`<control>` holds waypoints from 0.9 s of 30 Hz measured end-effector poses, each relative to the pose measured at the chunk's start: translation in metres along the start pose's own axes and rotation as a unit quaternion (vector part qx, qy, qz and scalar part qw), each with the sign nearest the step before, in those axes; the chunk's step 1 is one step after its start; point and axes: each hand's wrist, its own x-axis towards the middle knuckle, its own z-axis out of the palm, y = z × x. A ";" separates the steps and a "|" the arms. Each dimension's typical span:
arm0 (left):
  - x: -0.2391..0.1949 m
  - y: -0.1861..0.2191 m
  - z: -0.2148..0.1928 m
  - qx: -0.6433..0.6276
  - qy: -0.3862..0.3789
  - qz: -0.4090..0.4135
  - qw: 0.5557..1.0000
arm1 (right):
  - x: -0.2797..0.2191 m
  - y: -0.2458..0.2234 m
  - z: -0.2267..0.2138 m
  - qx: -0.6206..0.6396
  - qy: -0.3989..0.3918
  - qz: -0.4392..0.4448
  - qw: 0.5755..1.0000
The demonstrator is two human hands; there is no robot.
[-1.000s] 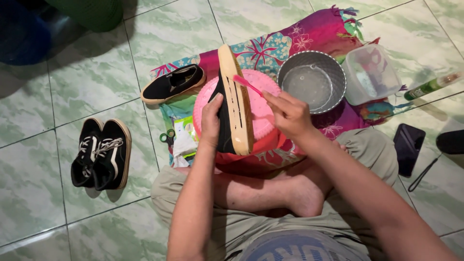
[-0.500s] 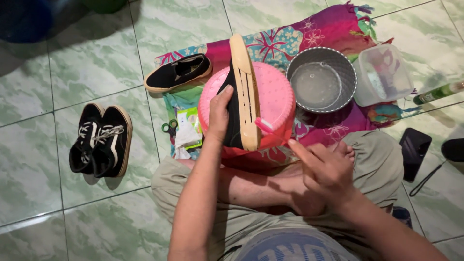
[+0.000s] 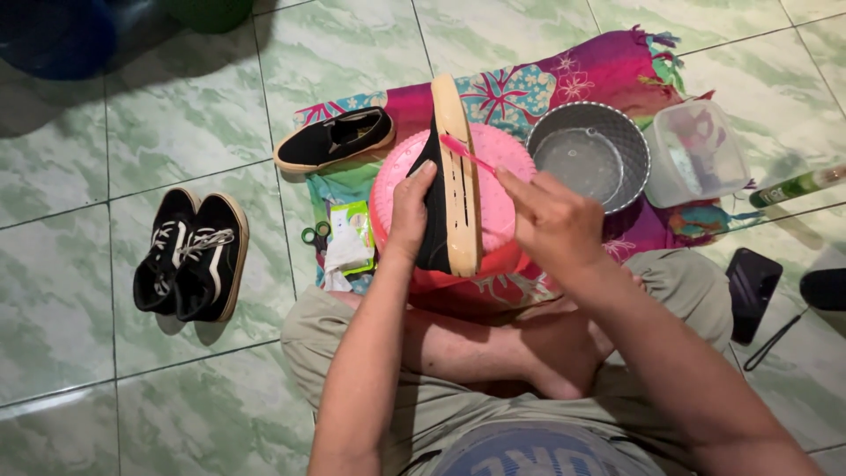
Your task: The person scrubs a black slip-on shoe with a pink toothbrush, repeatedly dipping it into a metal bowl of water. They clean the upper fabric, the sole, and the edges of the shoe while sitting on the floor.
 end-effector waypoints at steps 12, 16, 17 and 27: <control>0.001 -0.007 -0.003 0.014 -0.001 0.003 1.000 | -0.035 -0.028 -0.055 -0.015 -0.085 -0.014 0.996; 0.002 -0.011 -0.007 0.059 0.007 0.013 0.998 | 0.016 -0.012 -0.015 -0.028 -0.012 -0.039 0.999; 0.002 -0.011 -0.007 0.054 0.009 0.013 0.998 | 0.030 -0.009 -0.007 -0.019 0.018 -0.033 0.999; 0.006 -0.016 -0.014 0.104 0.004 0.024 0.994 | -0.030 -0.032 -0.053 0.004 -0.086 -0.001 0.996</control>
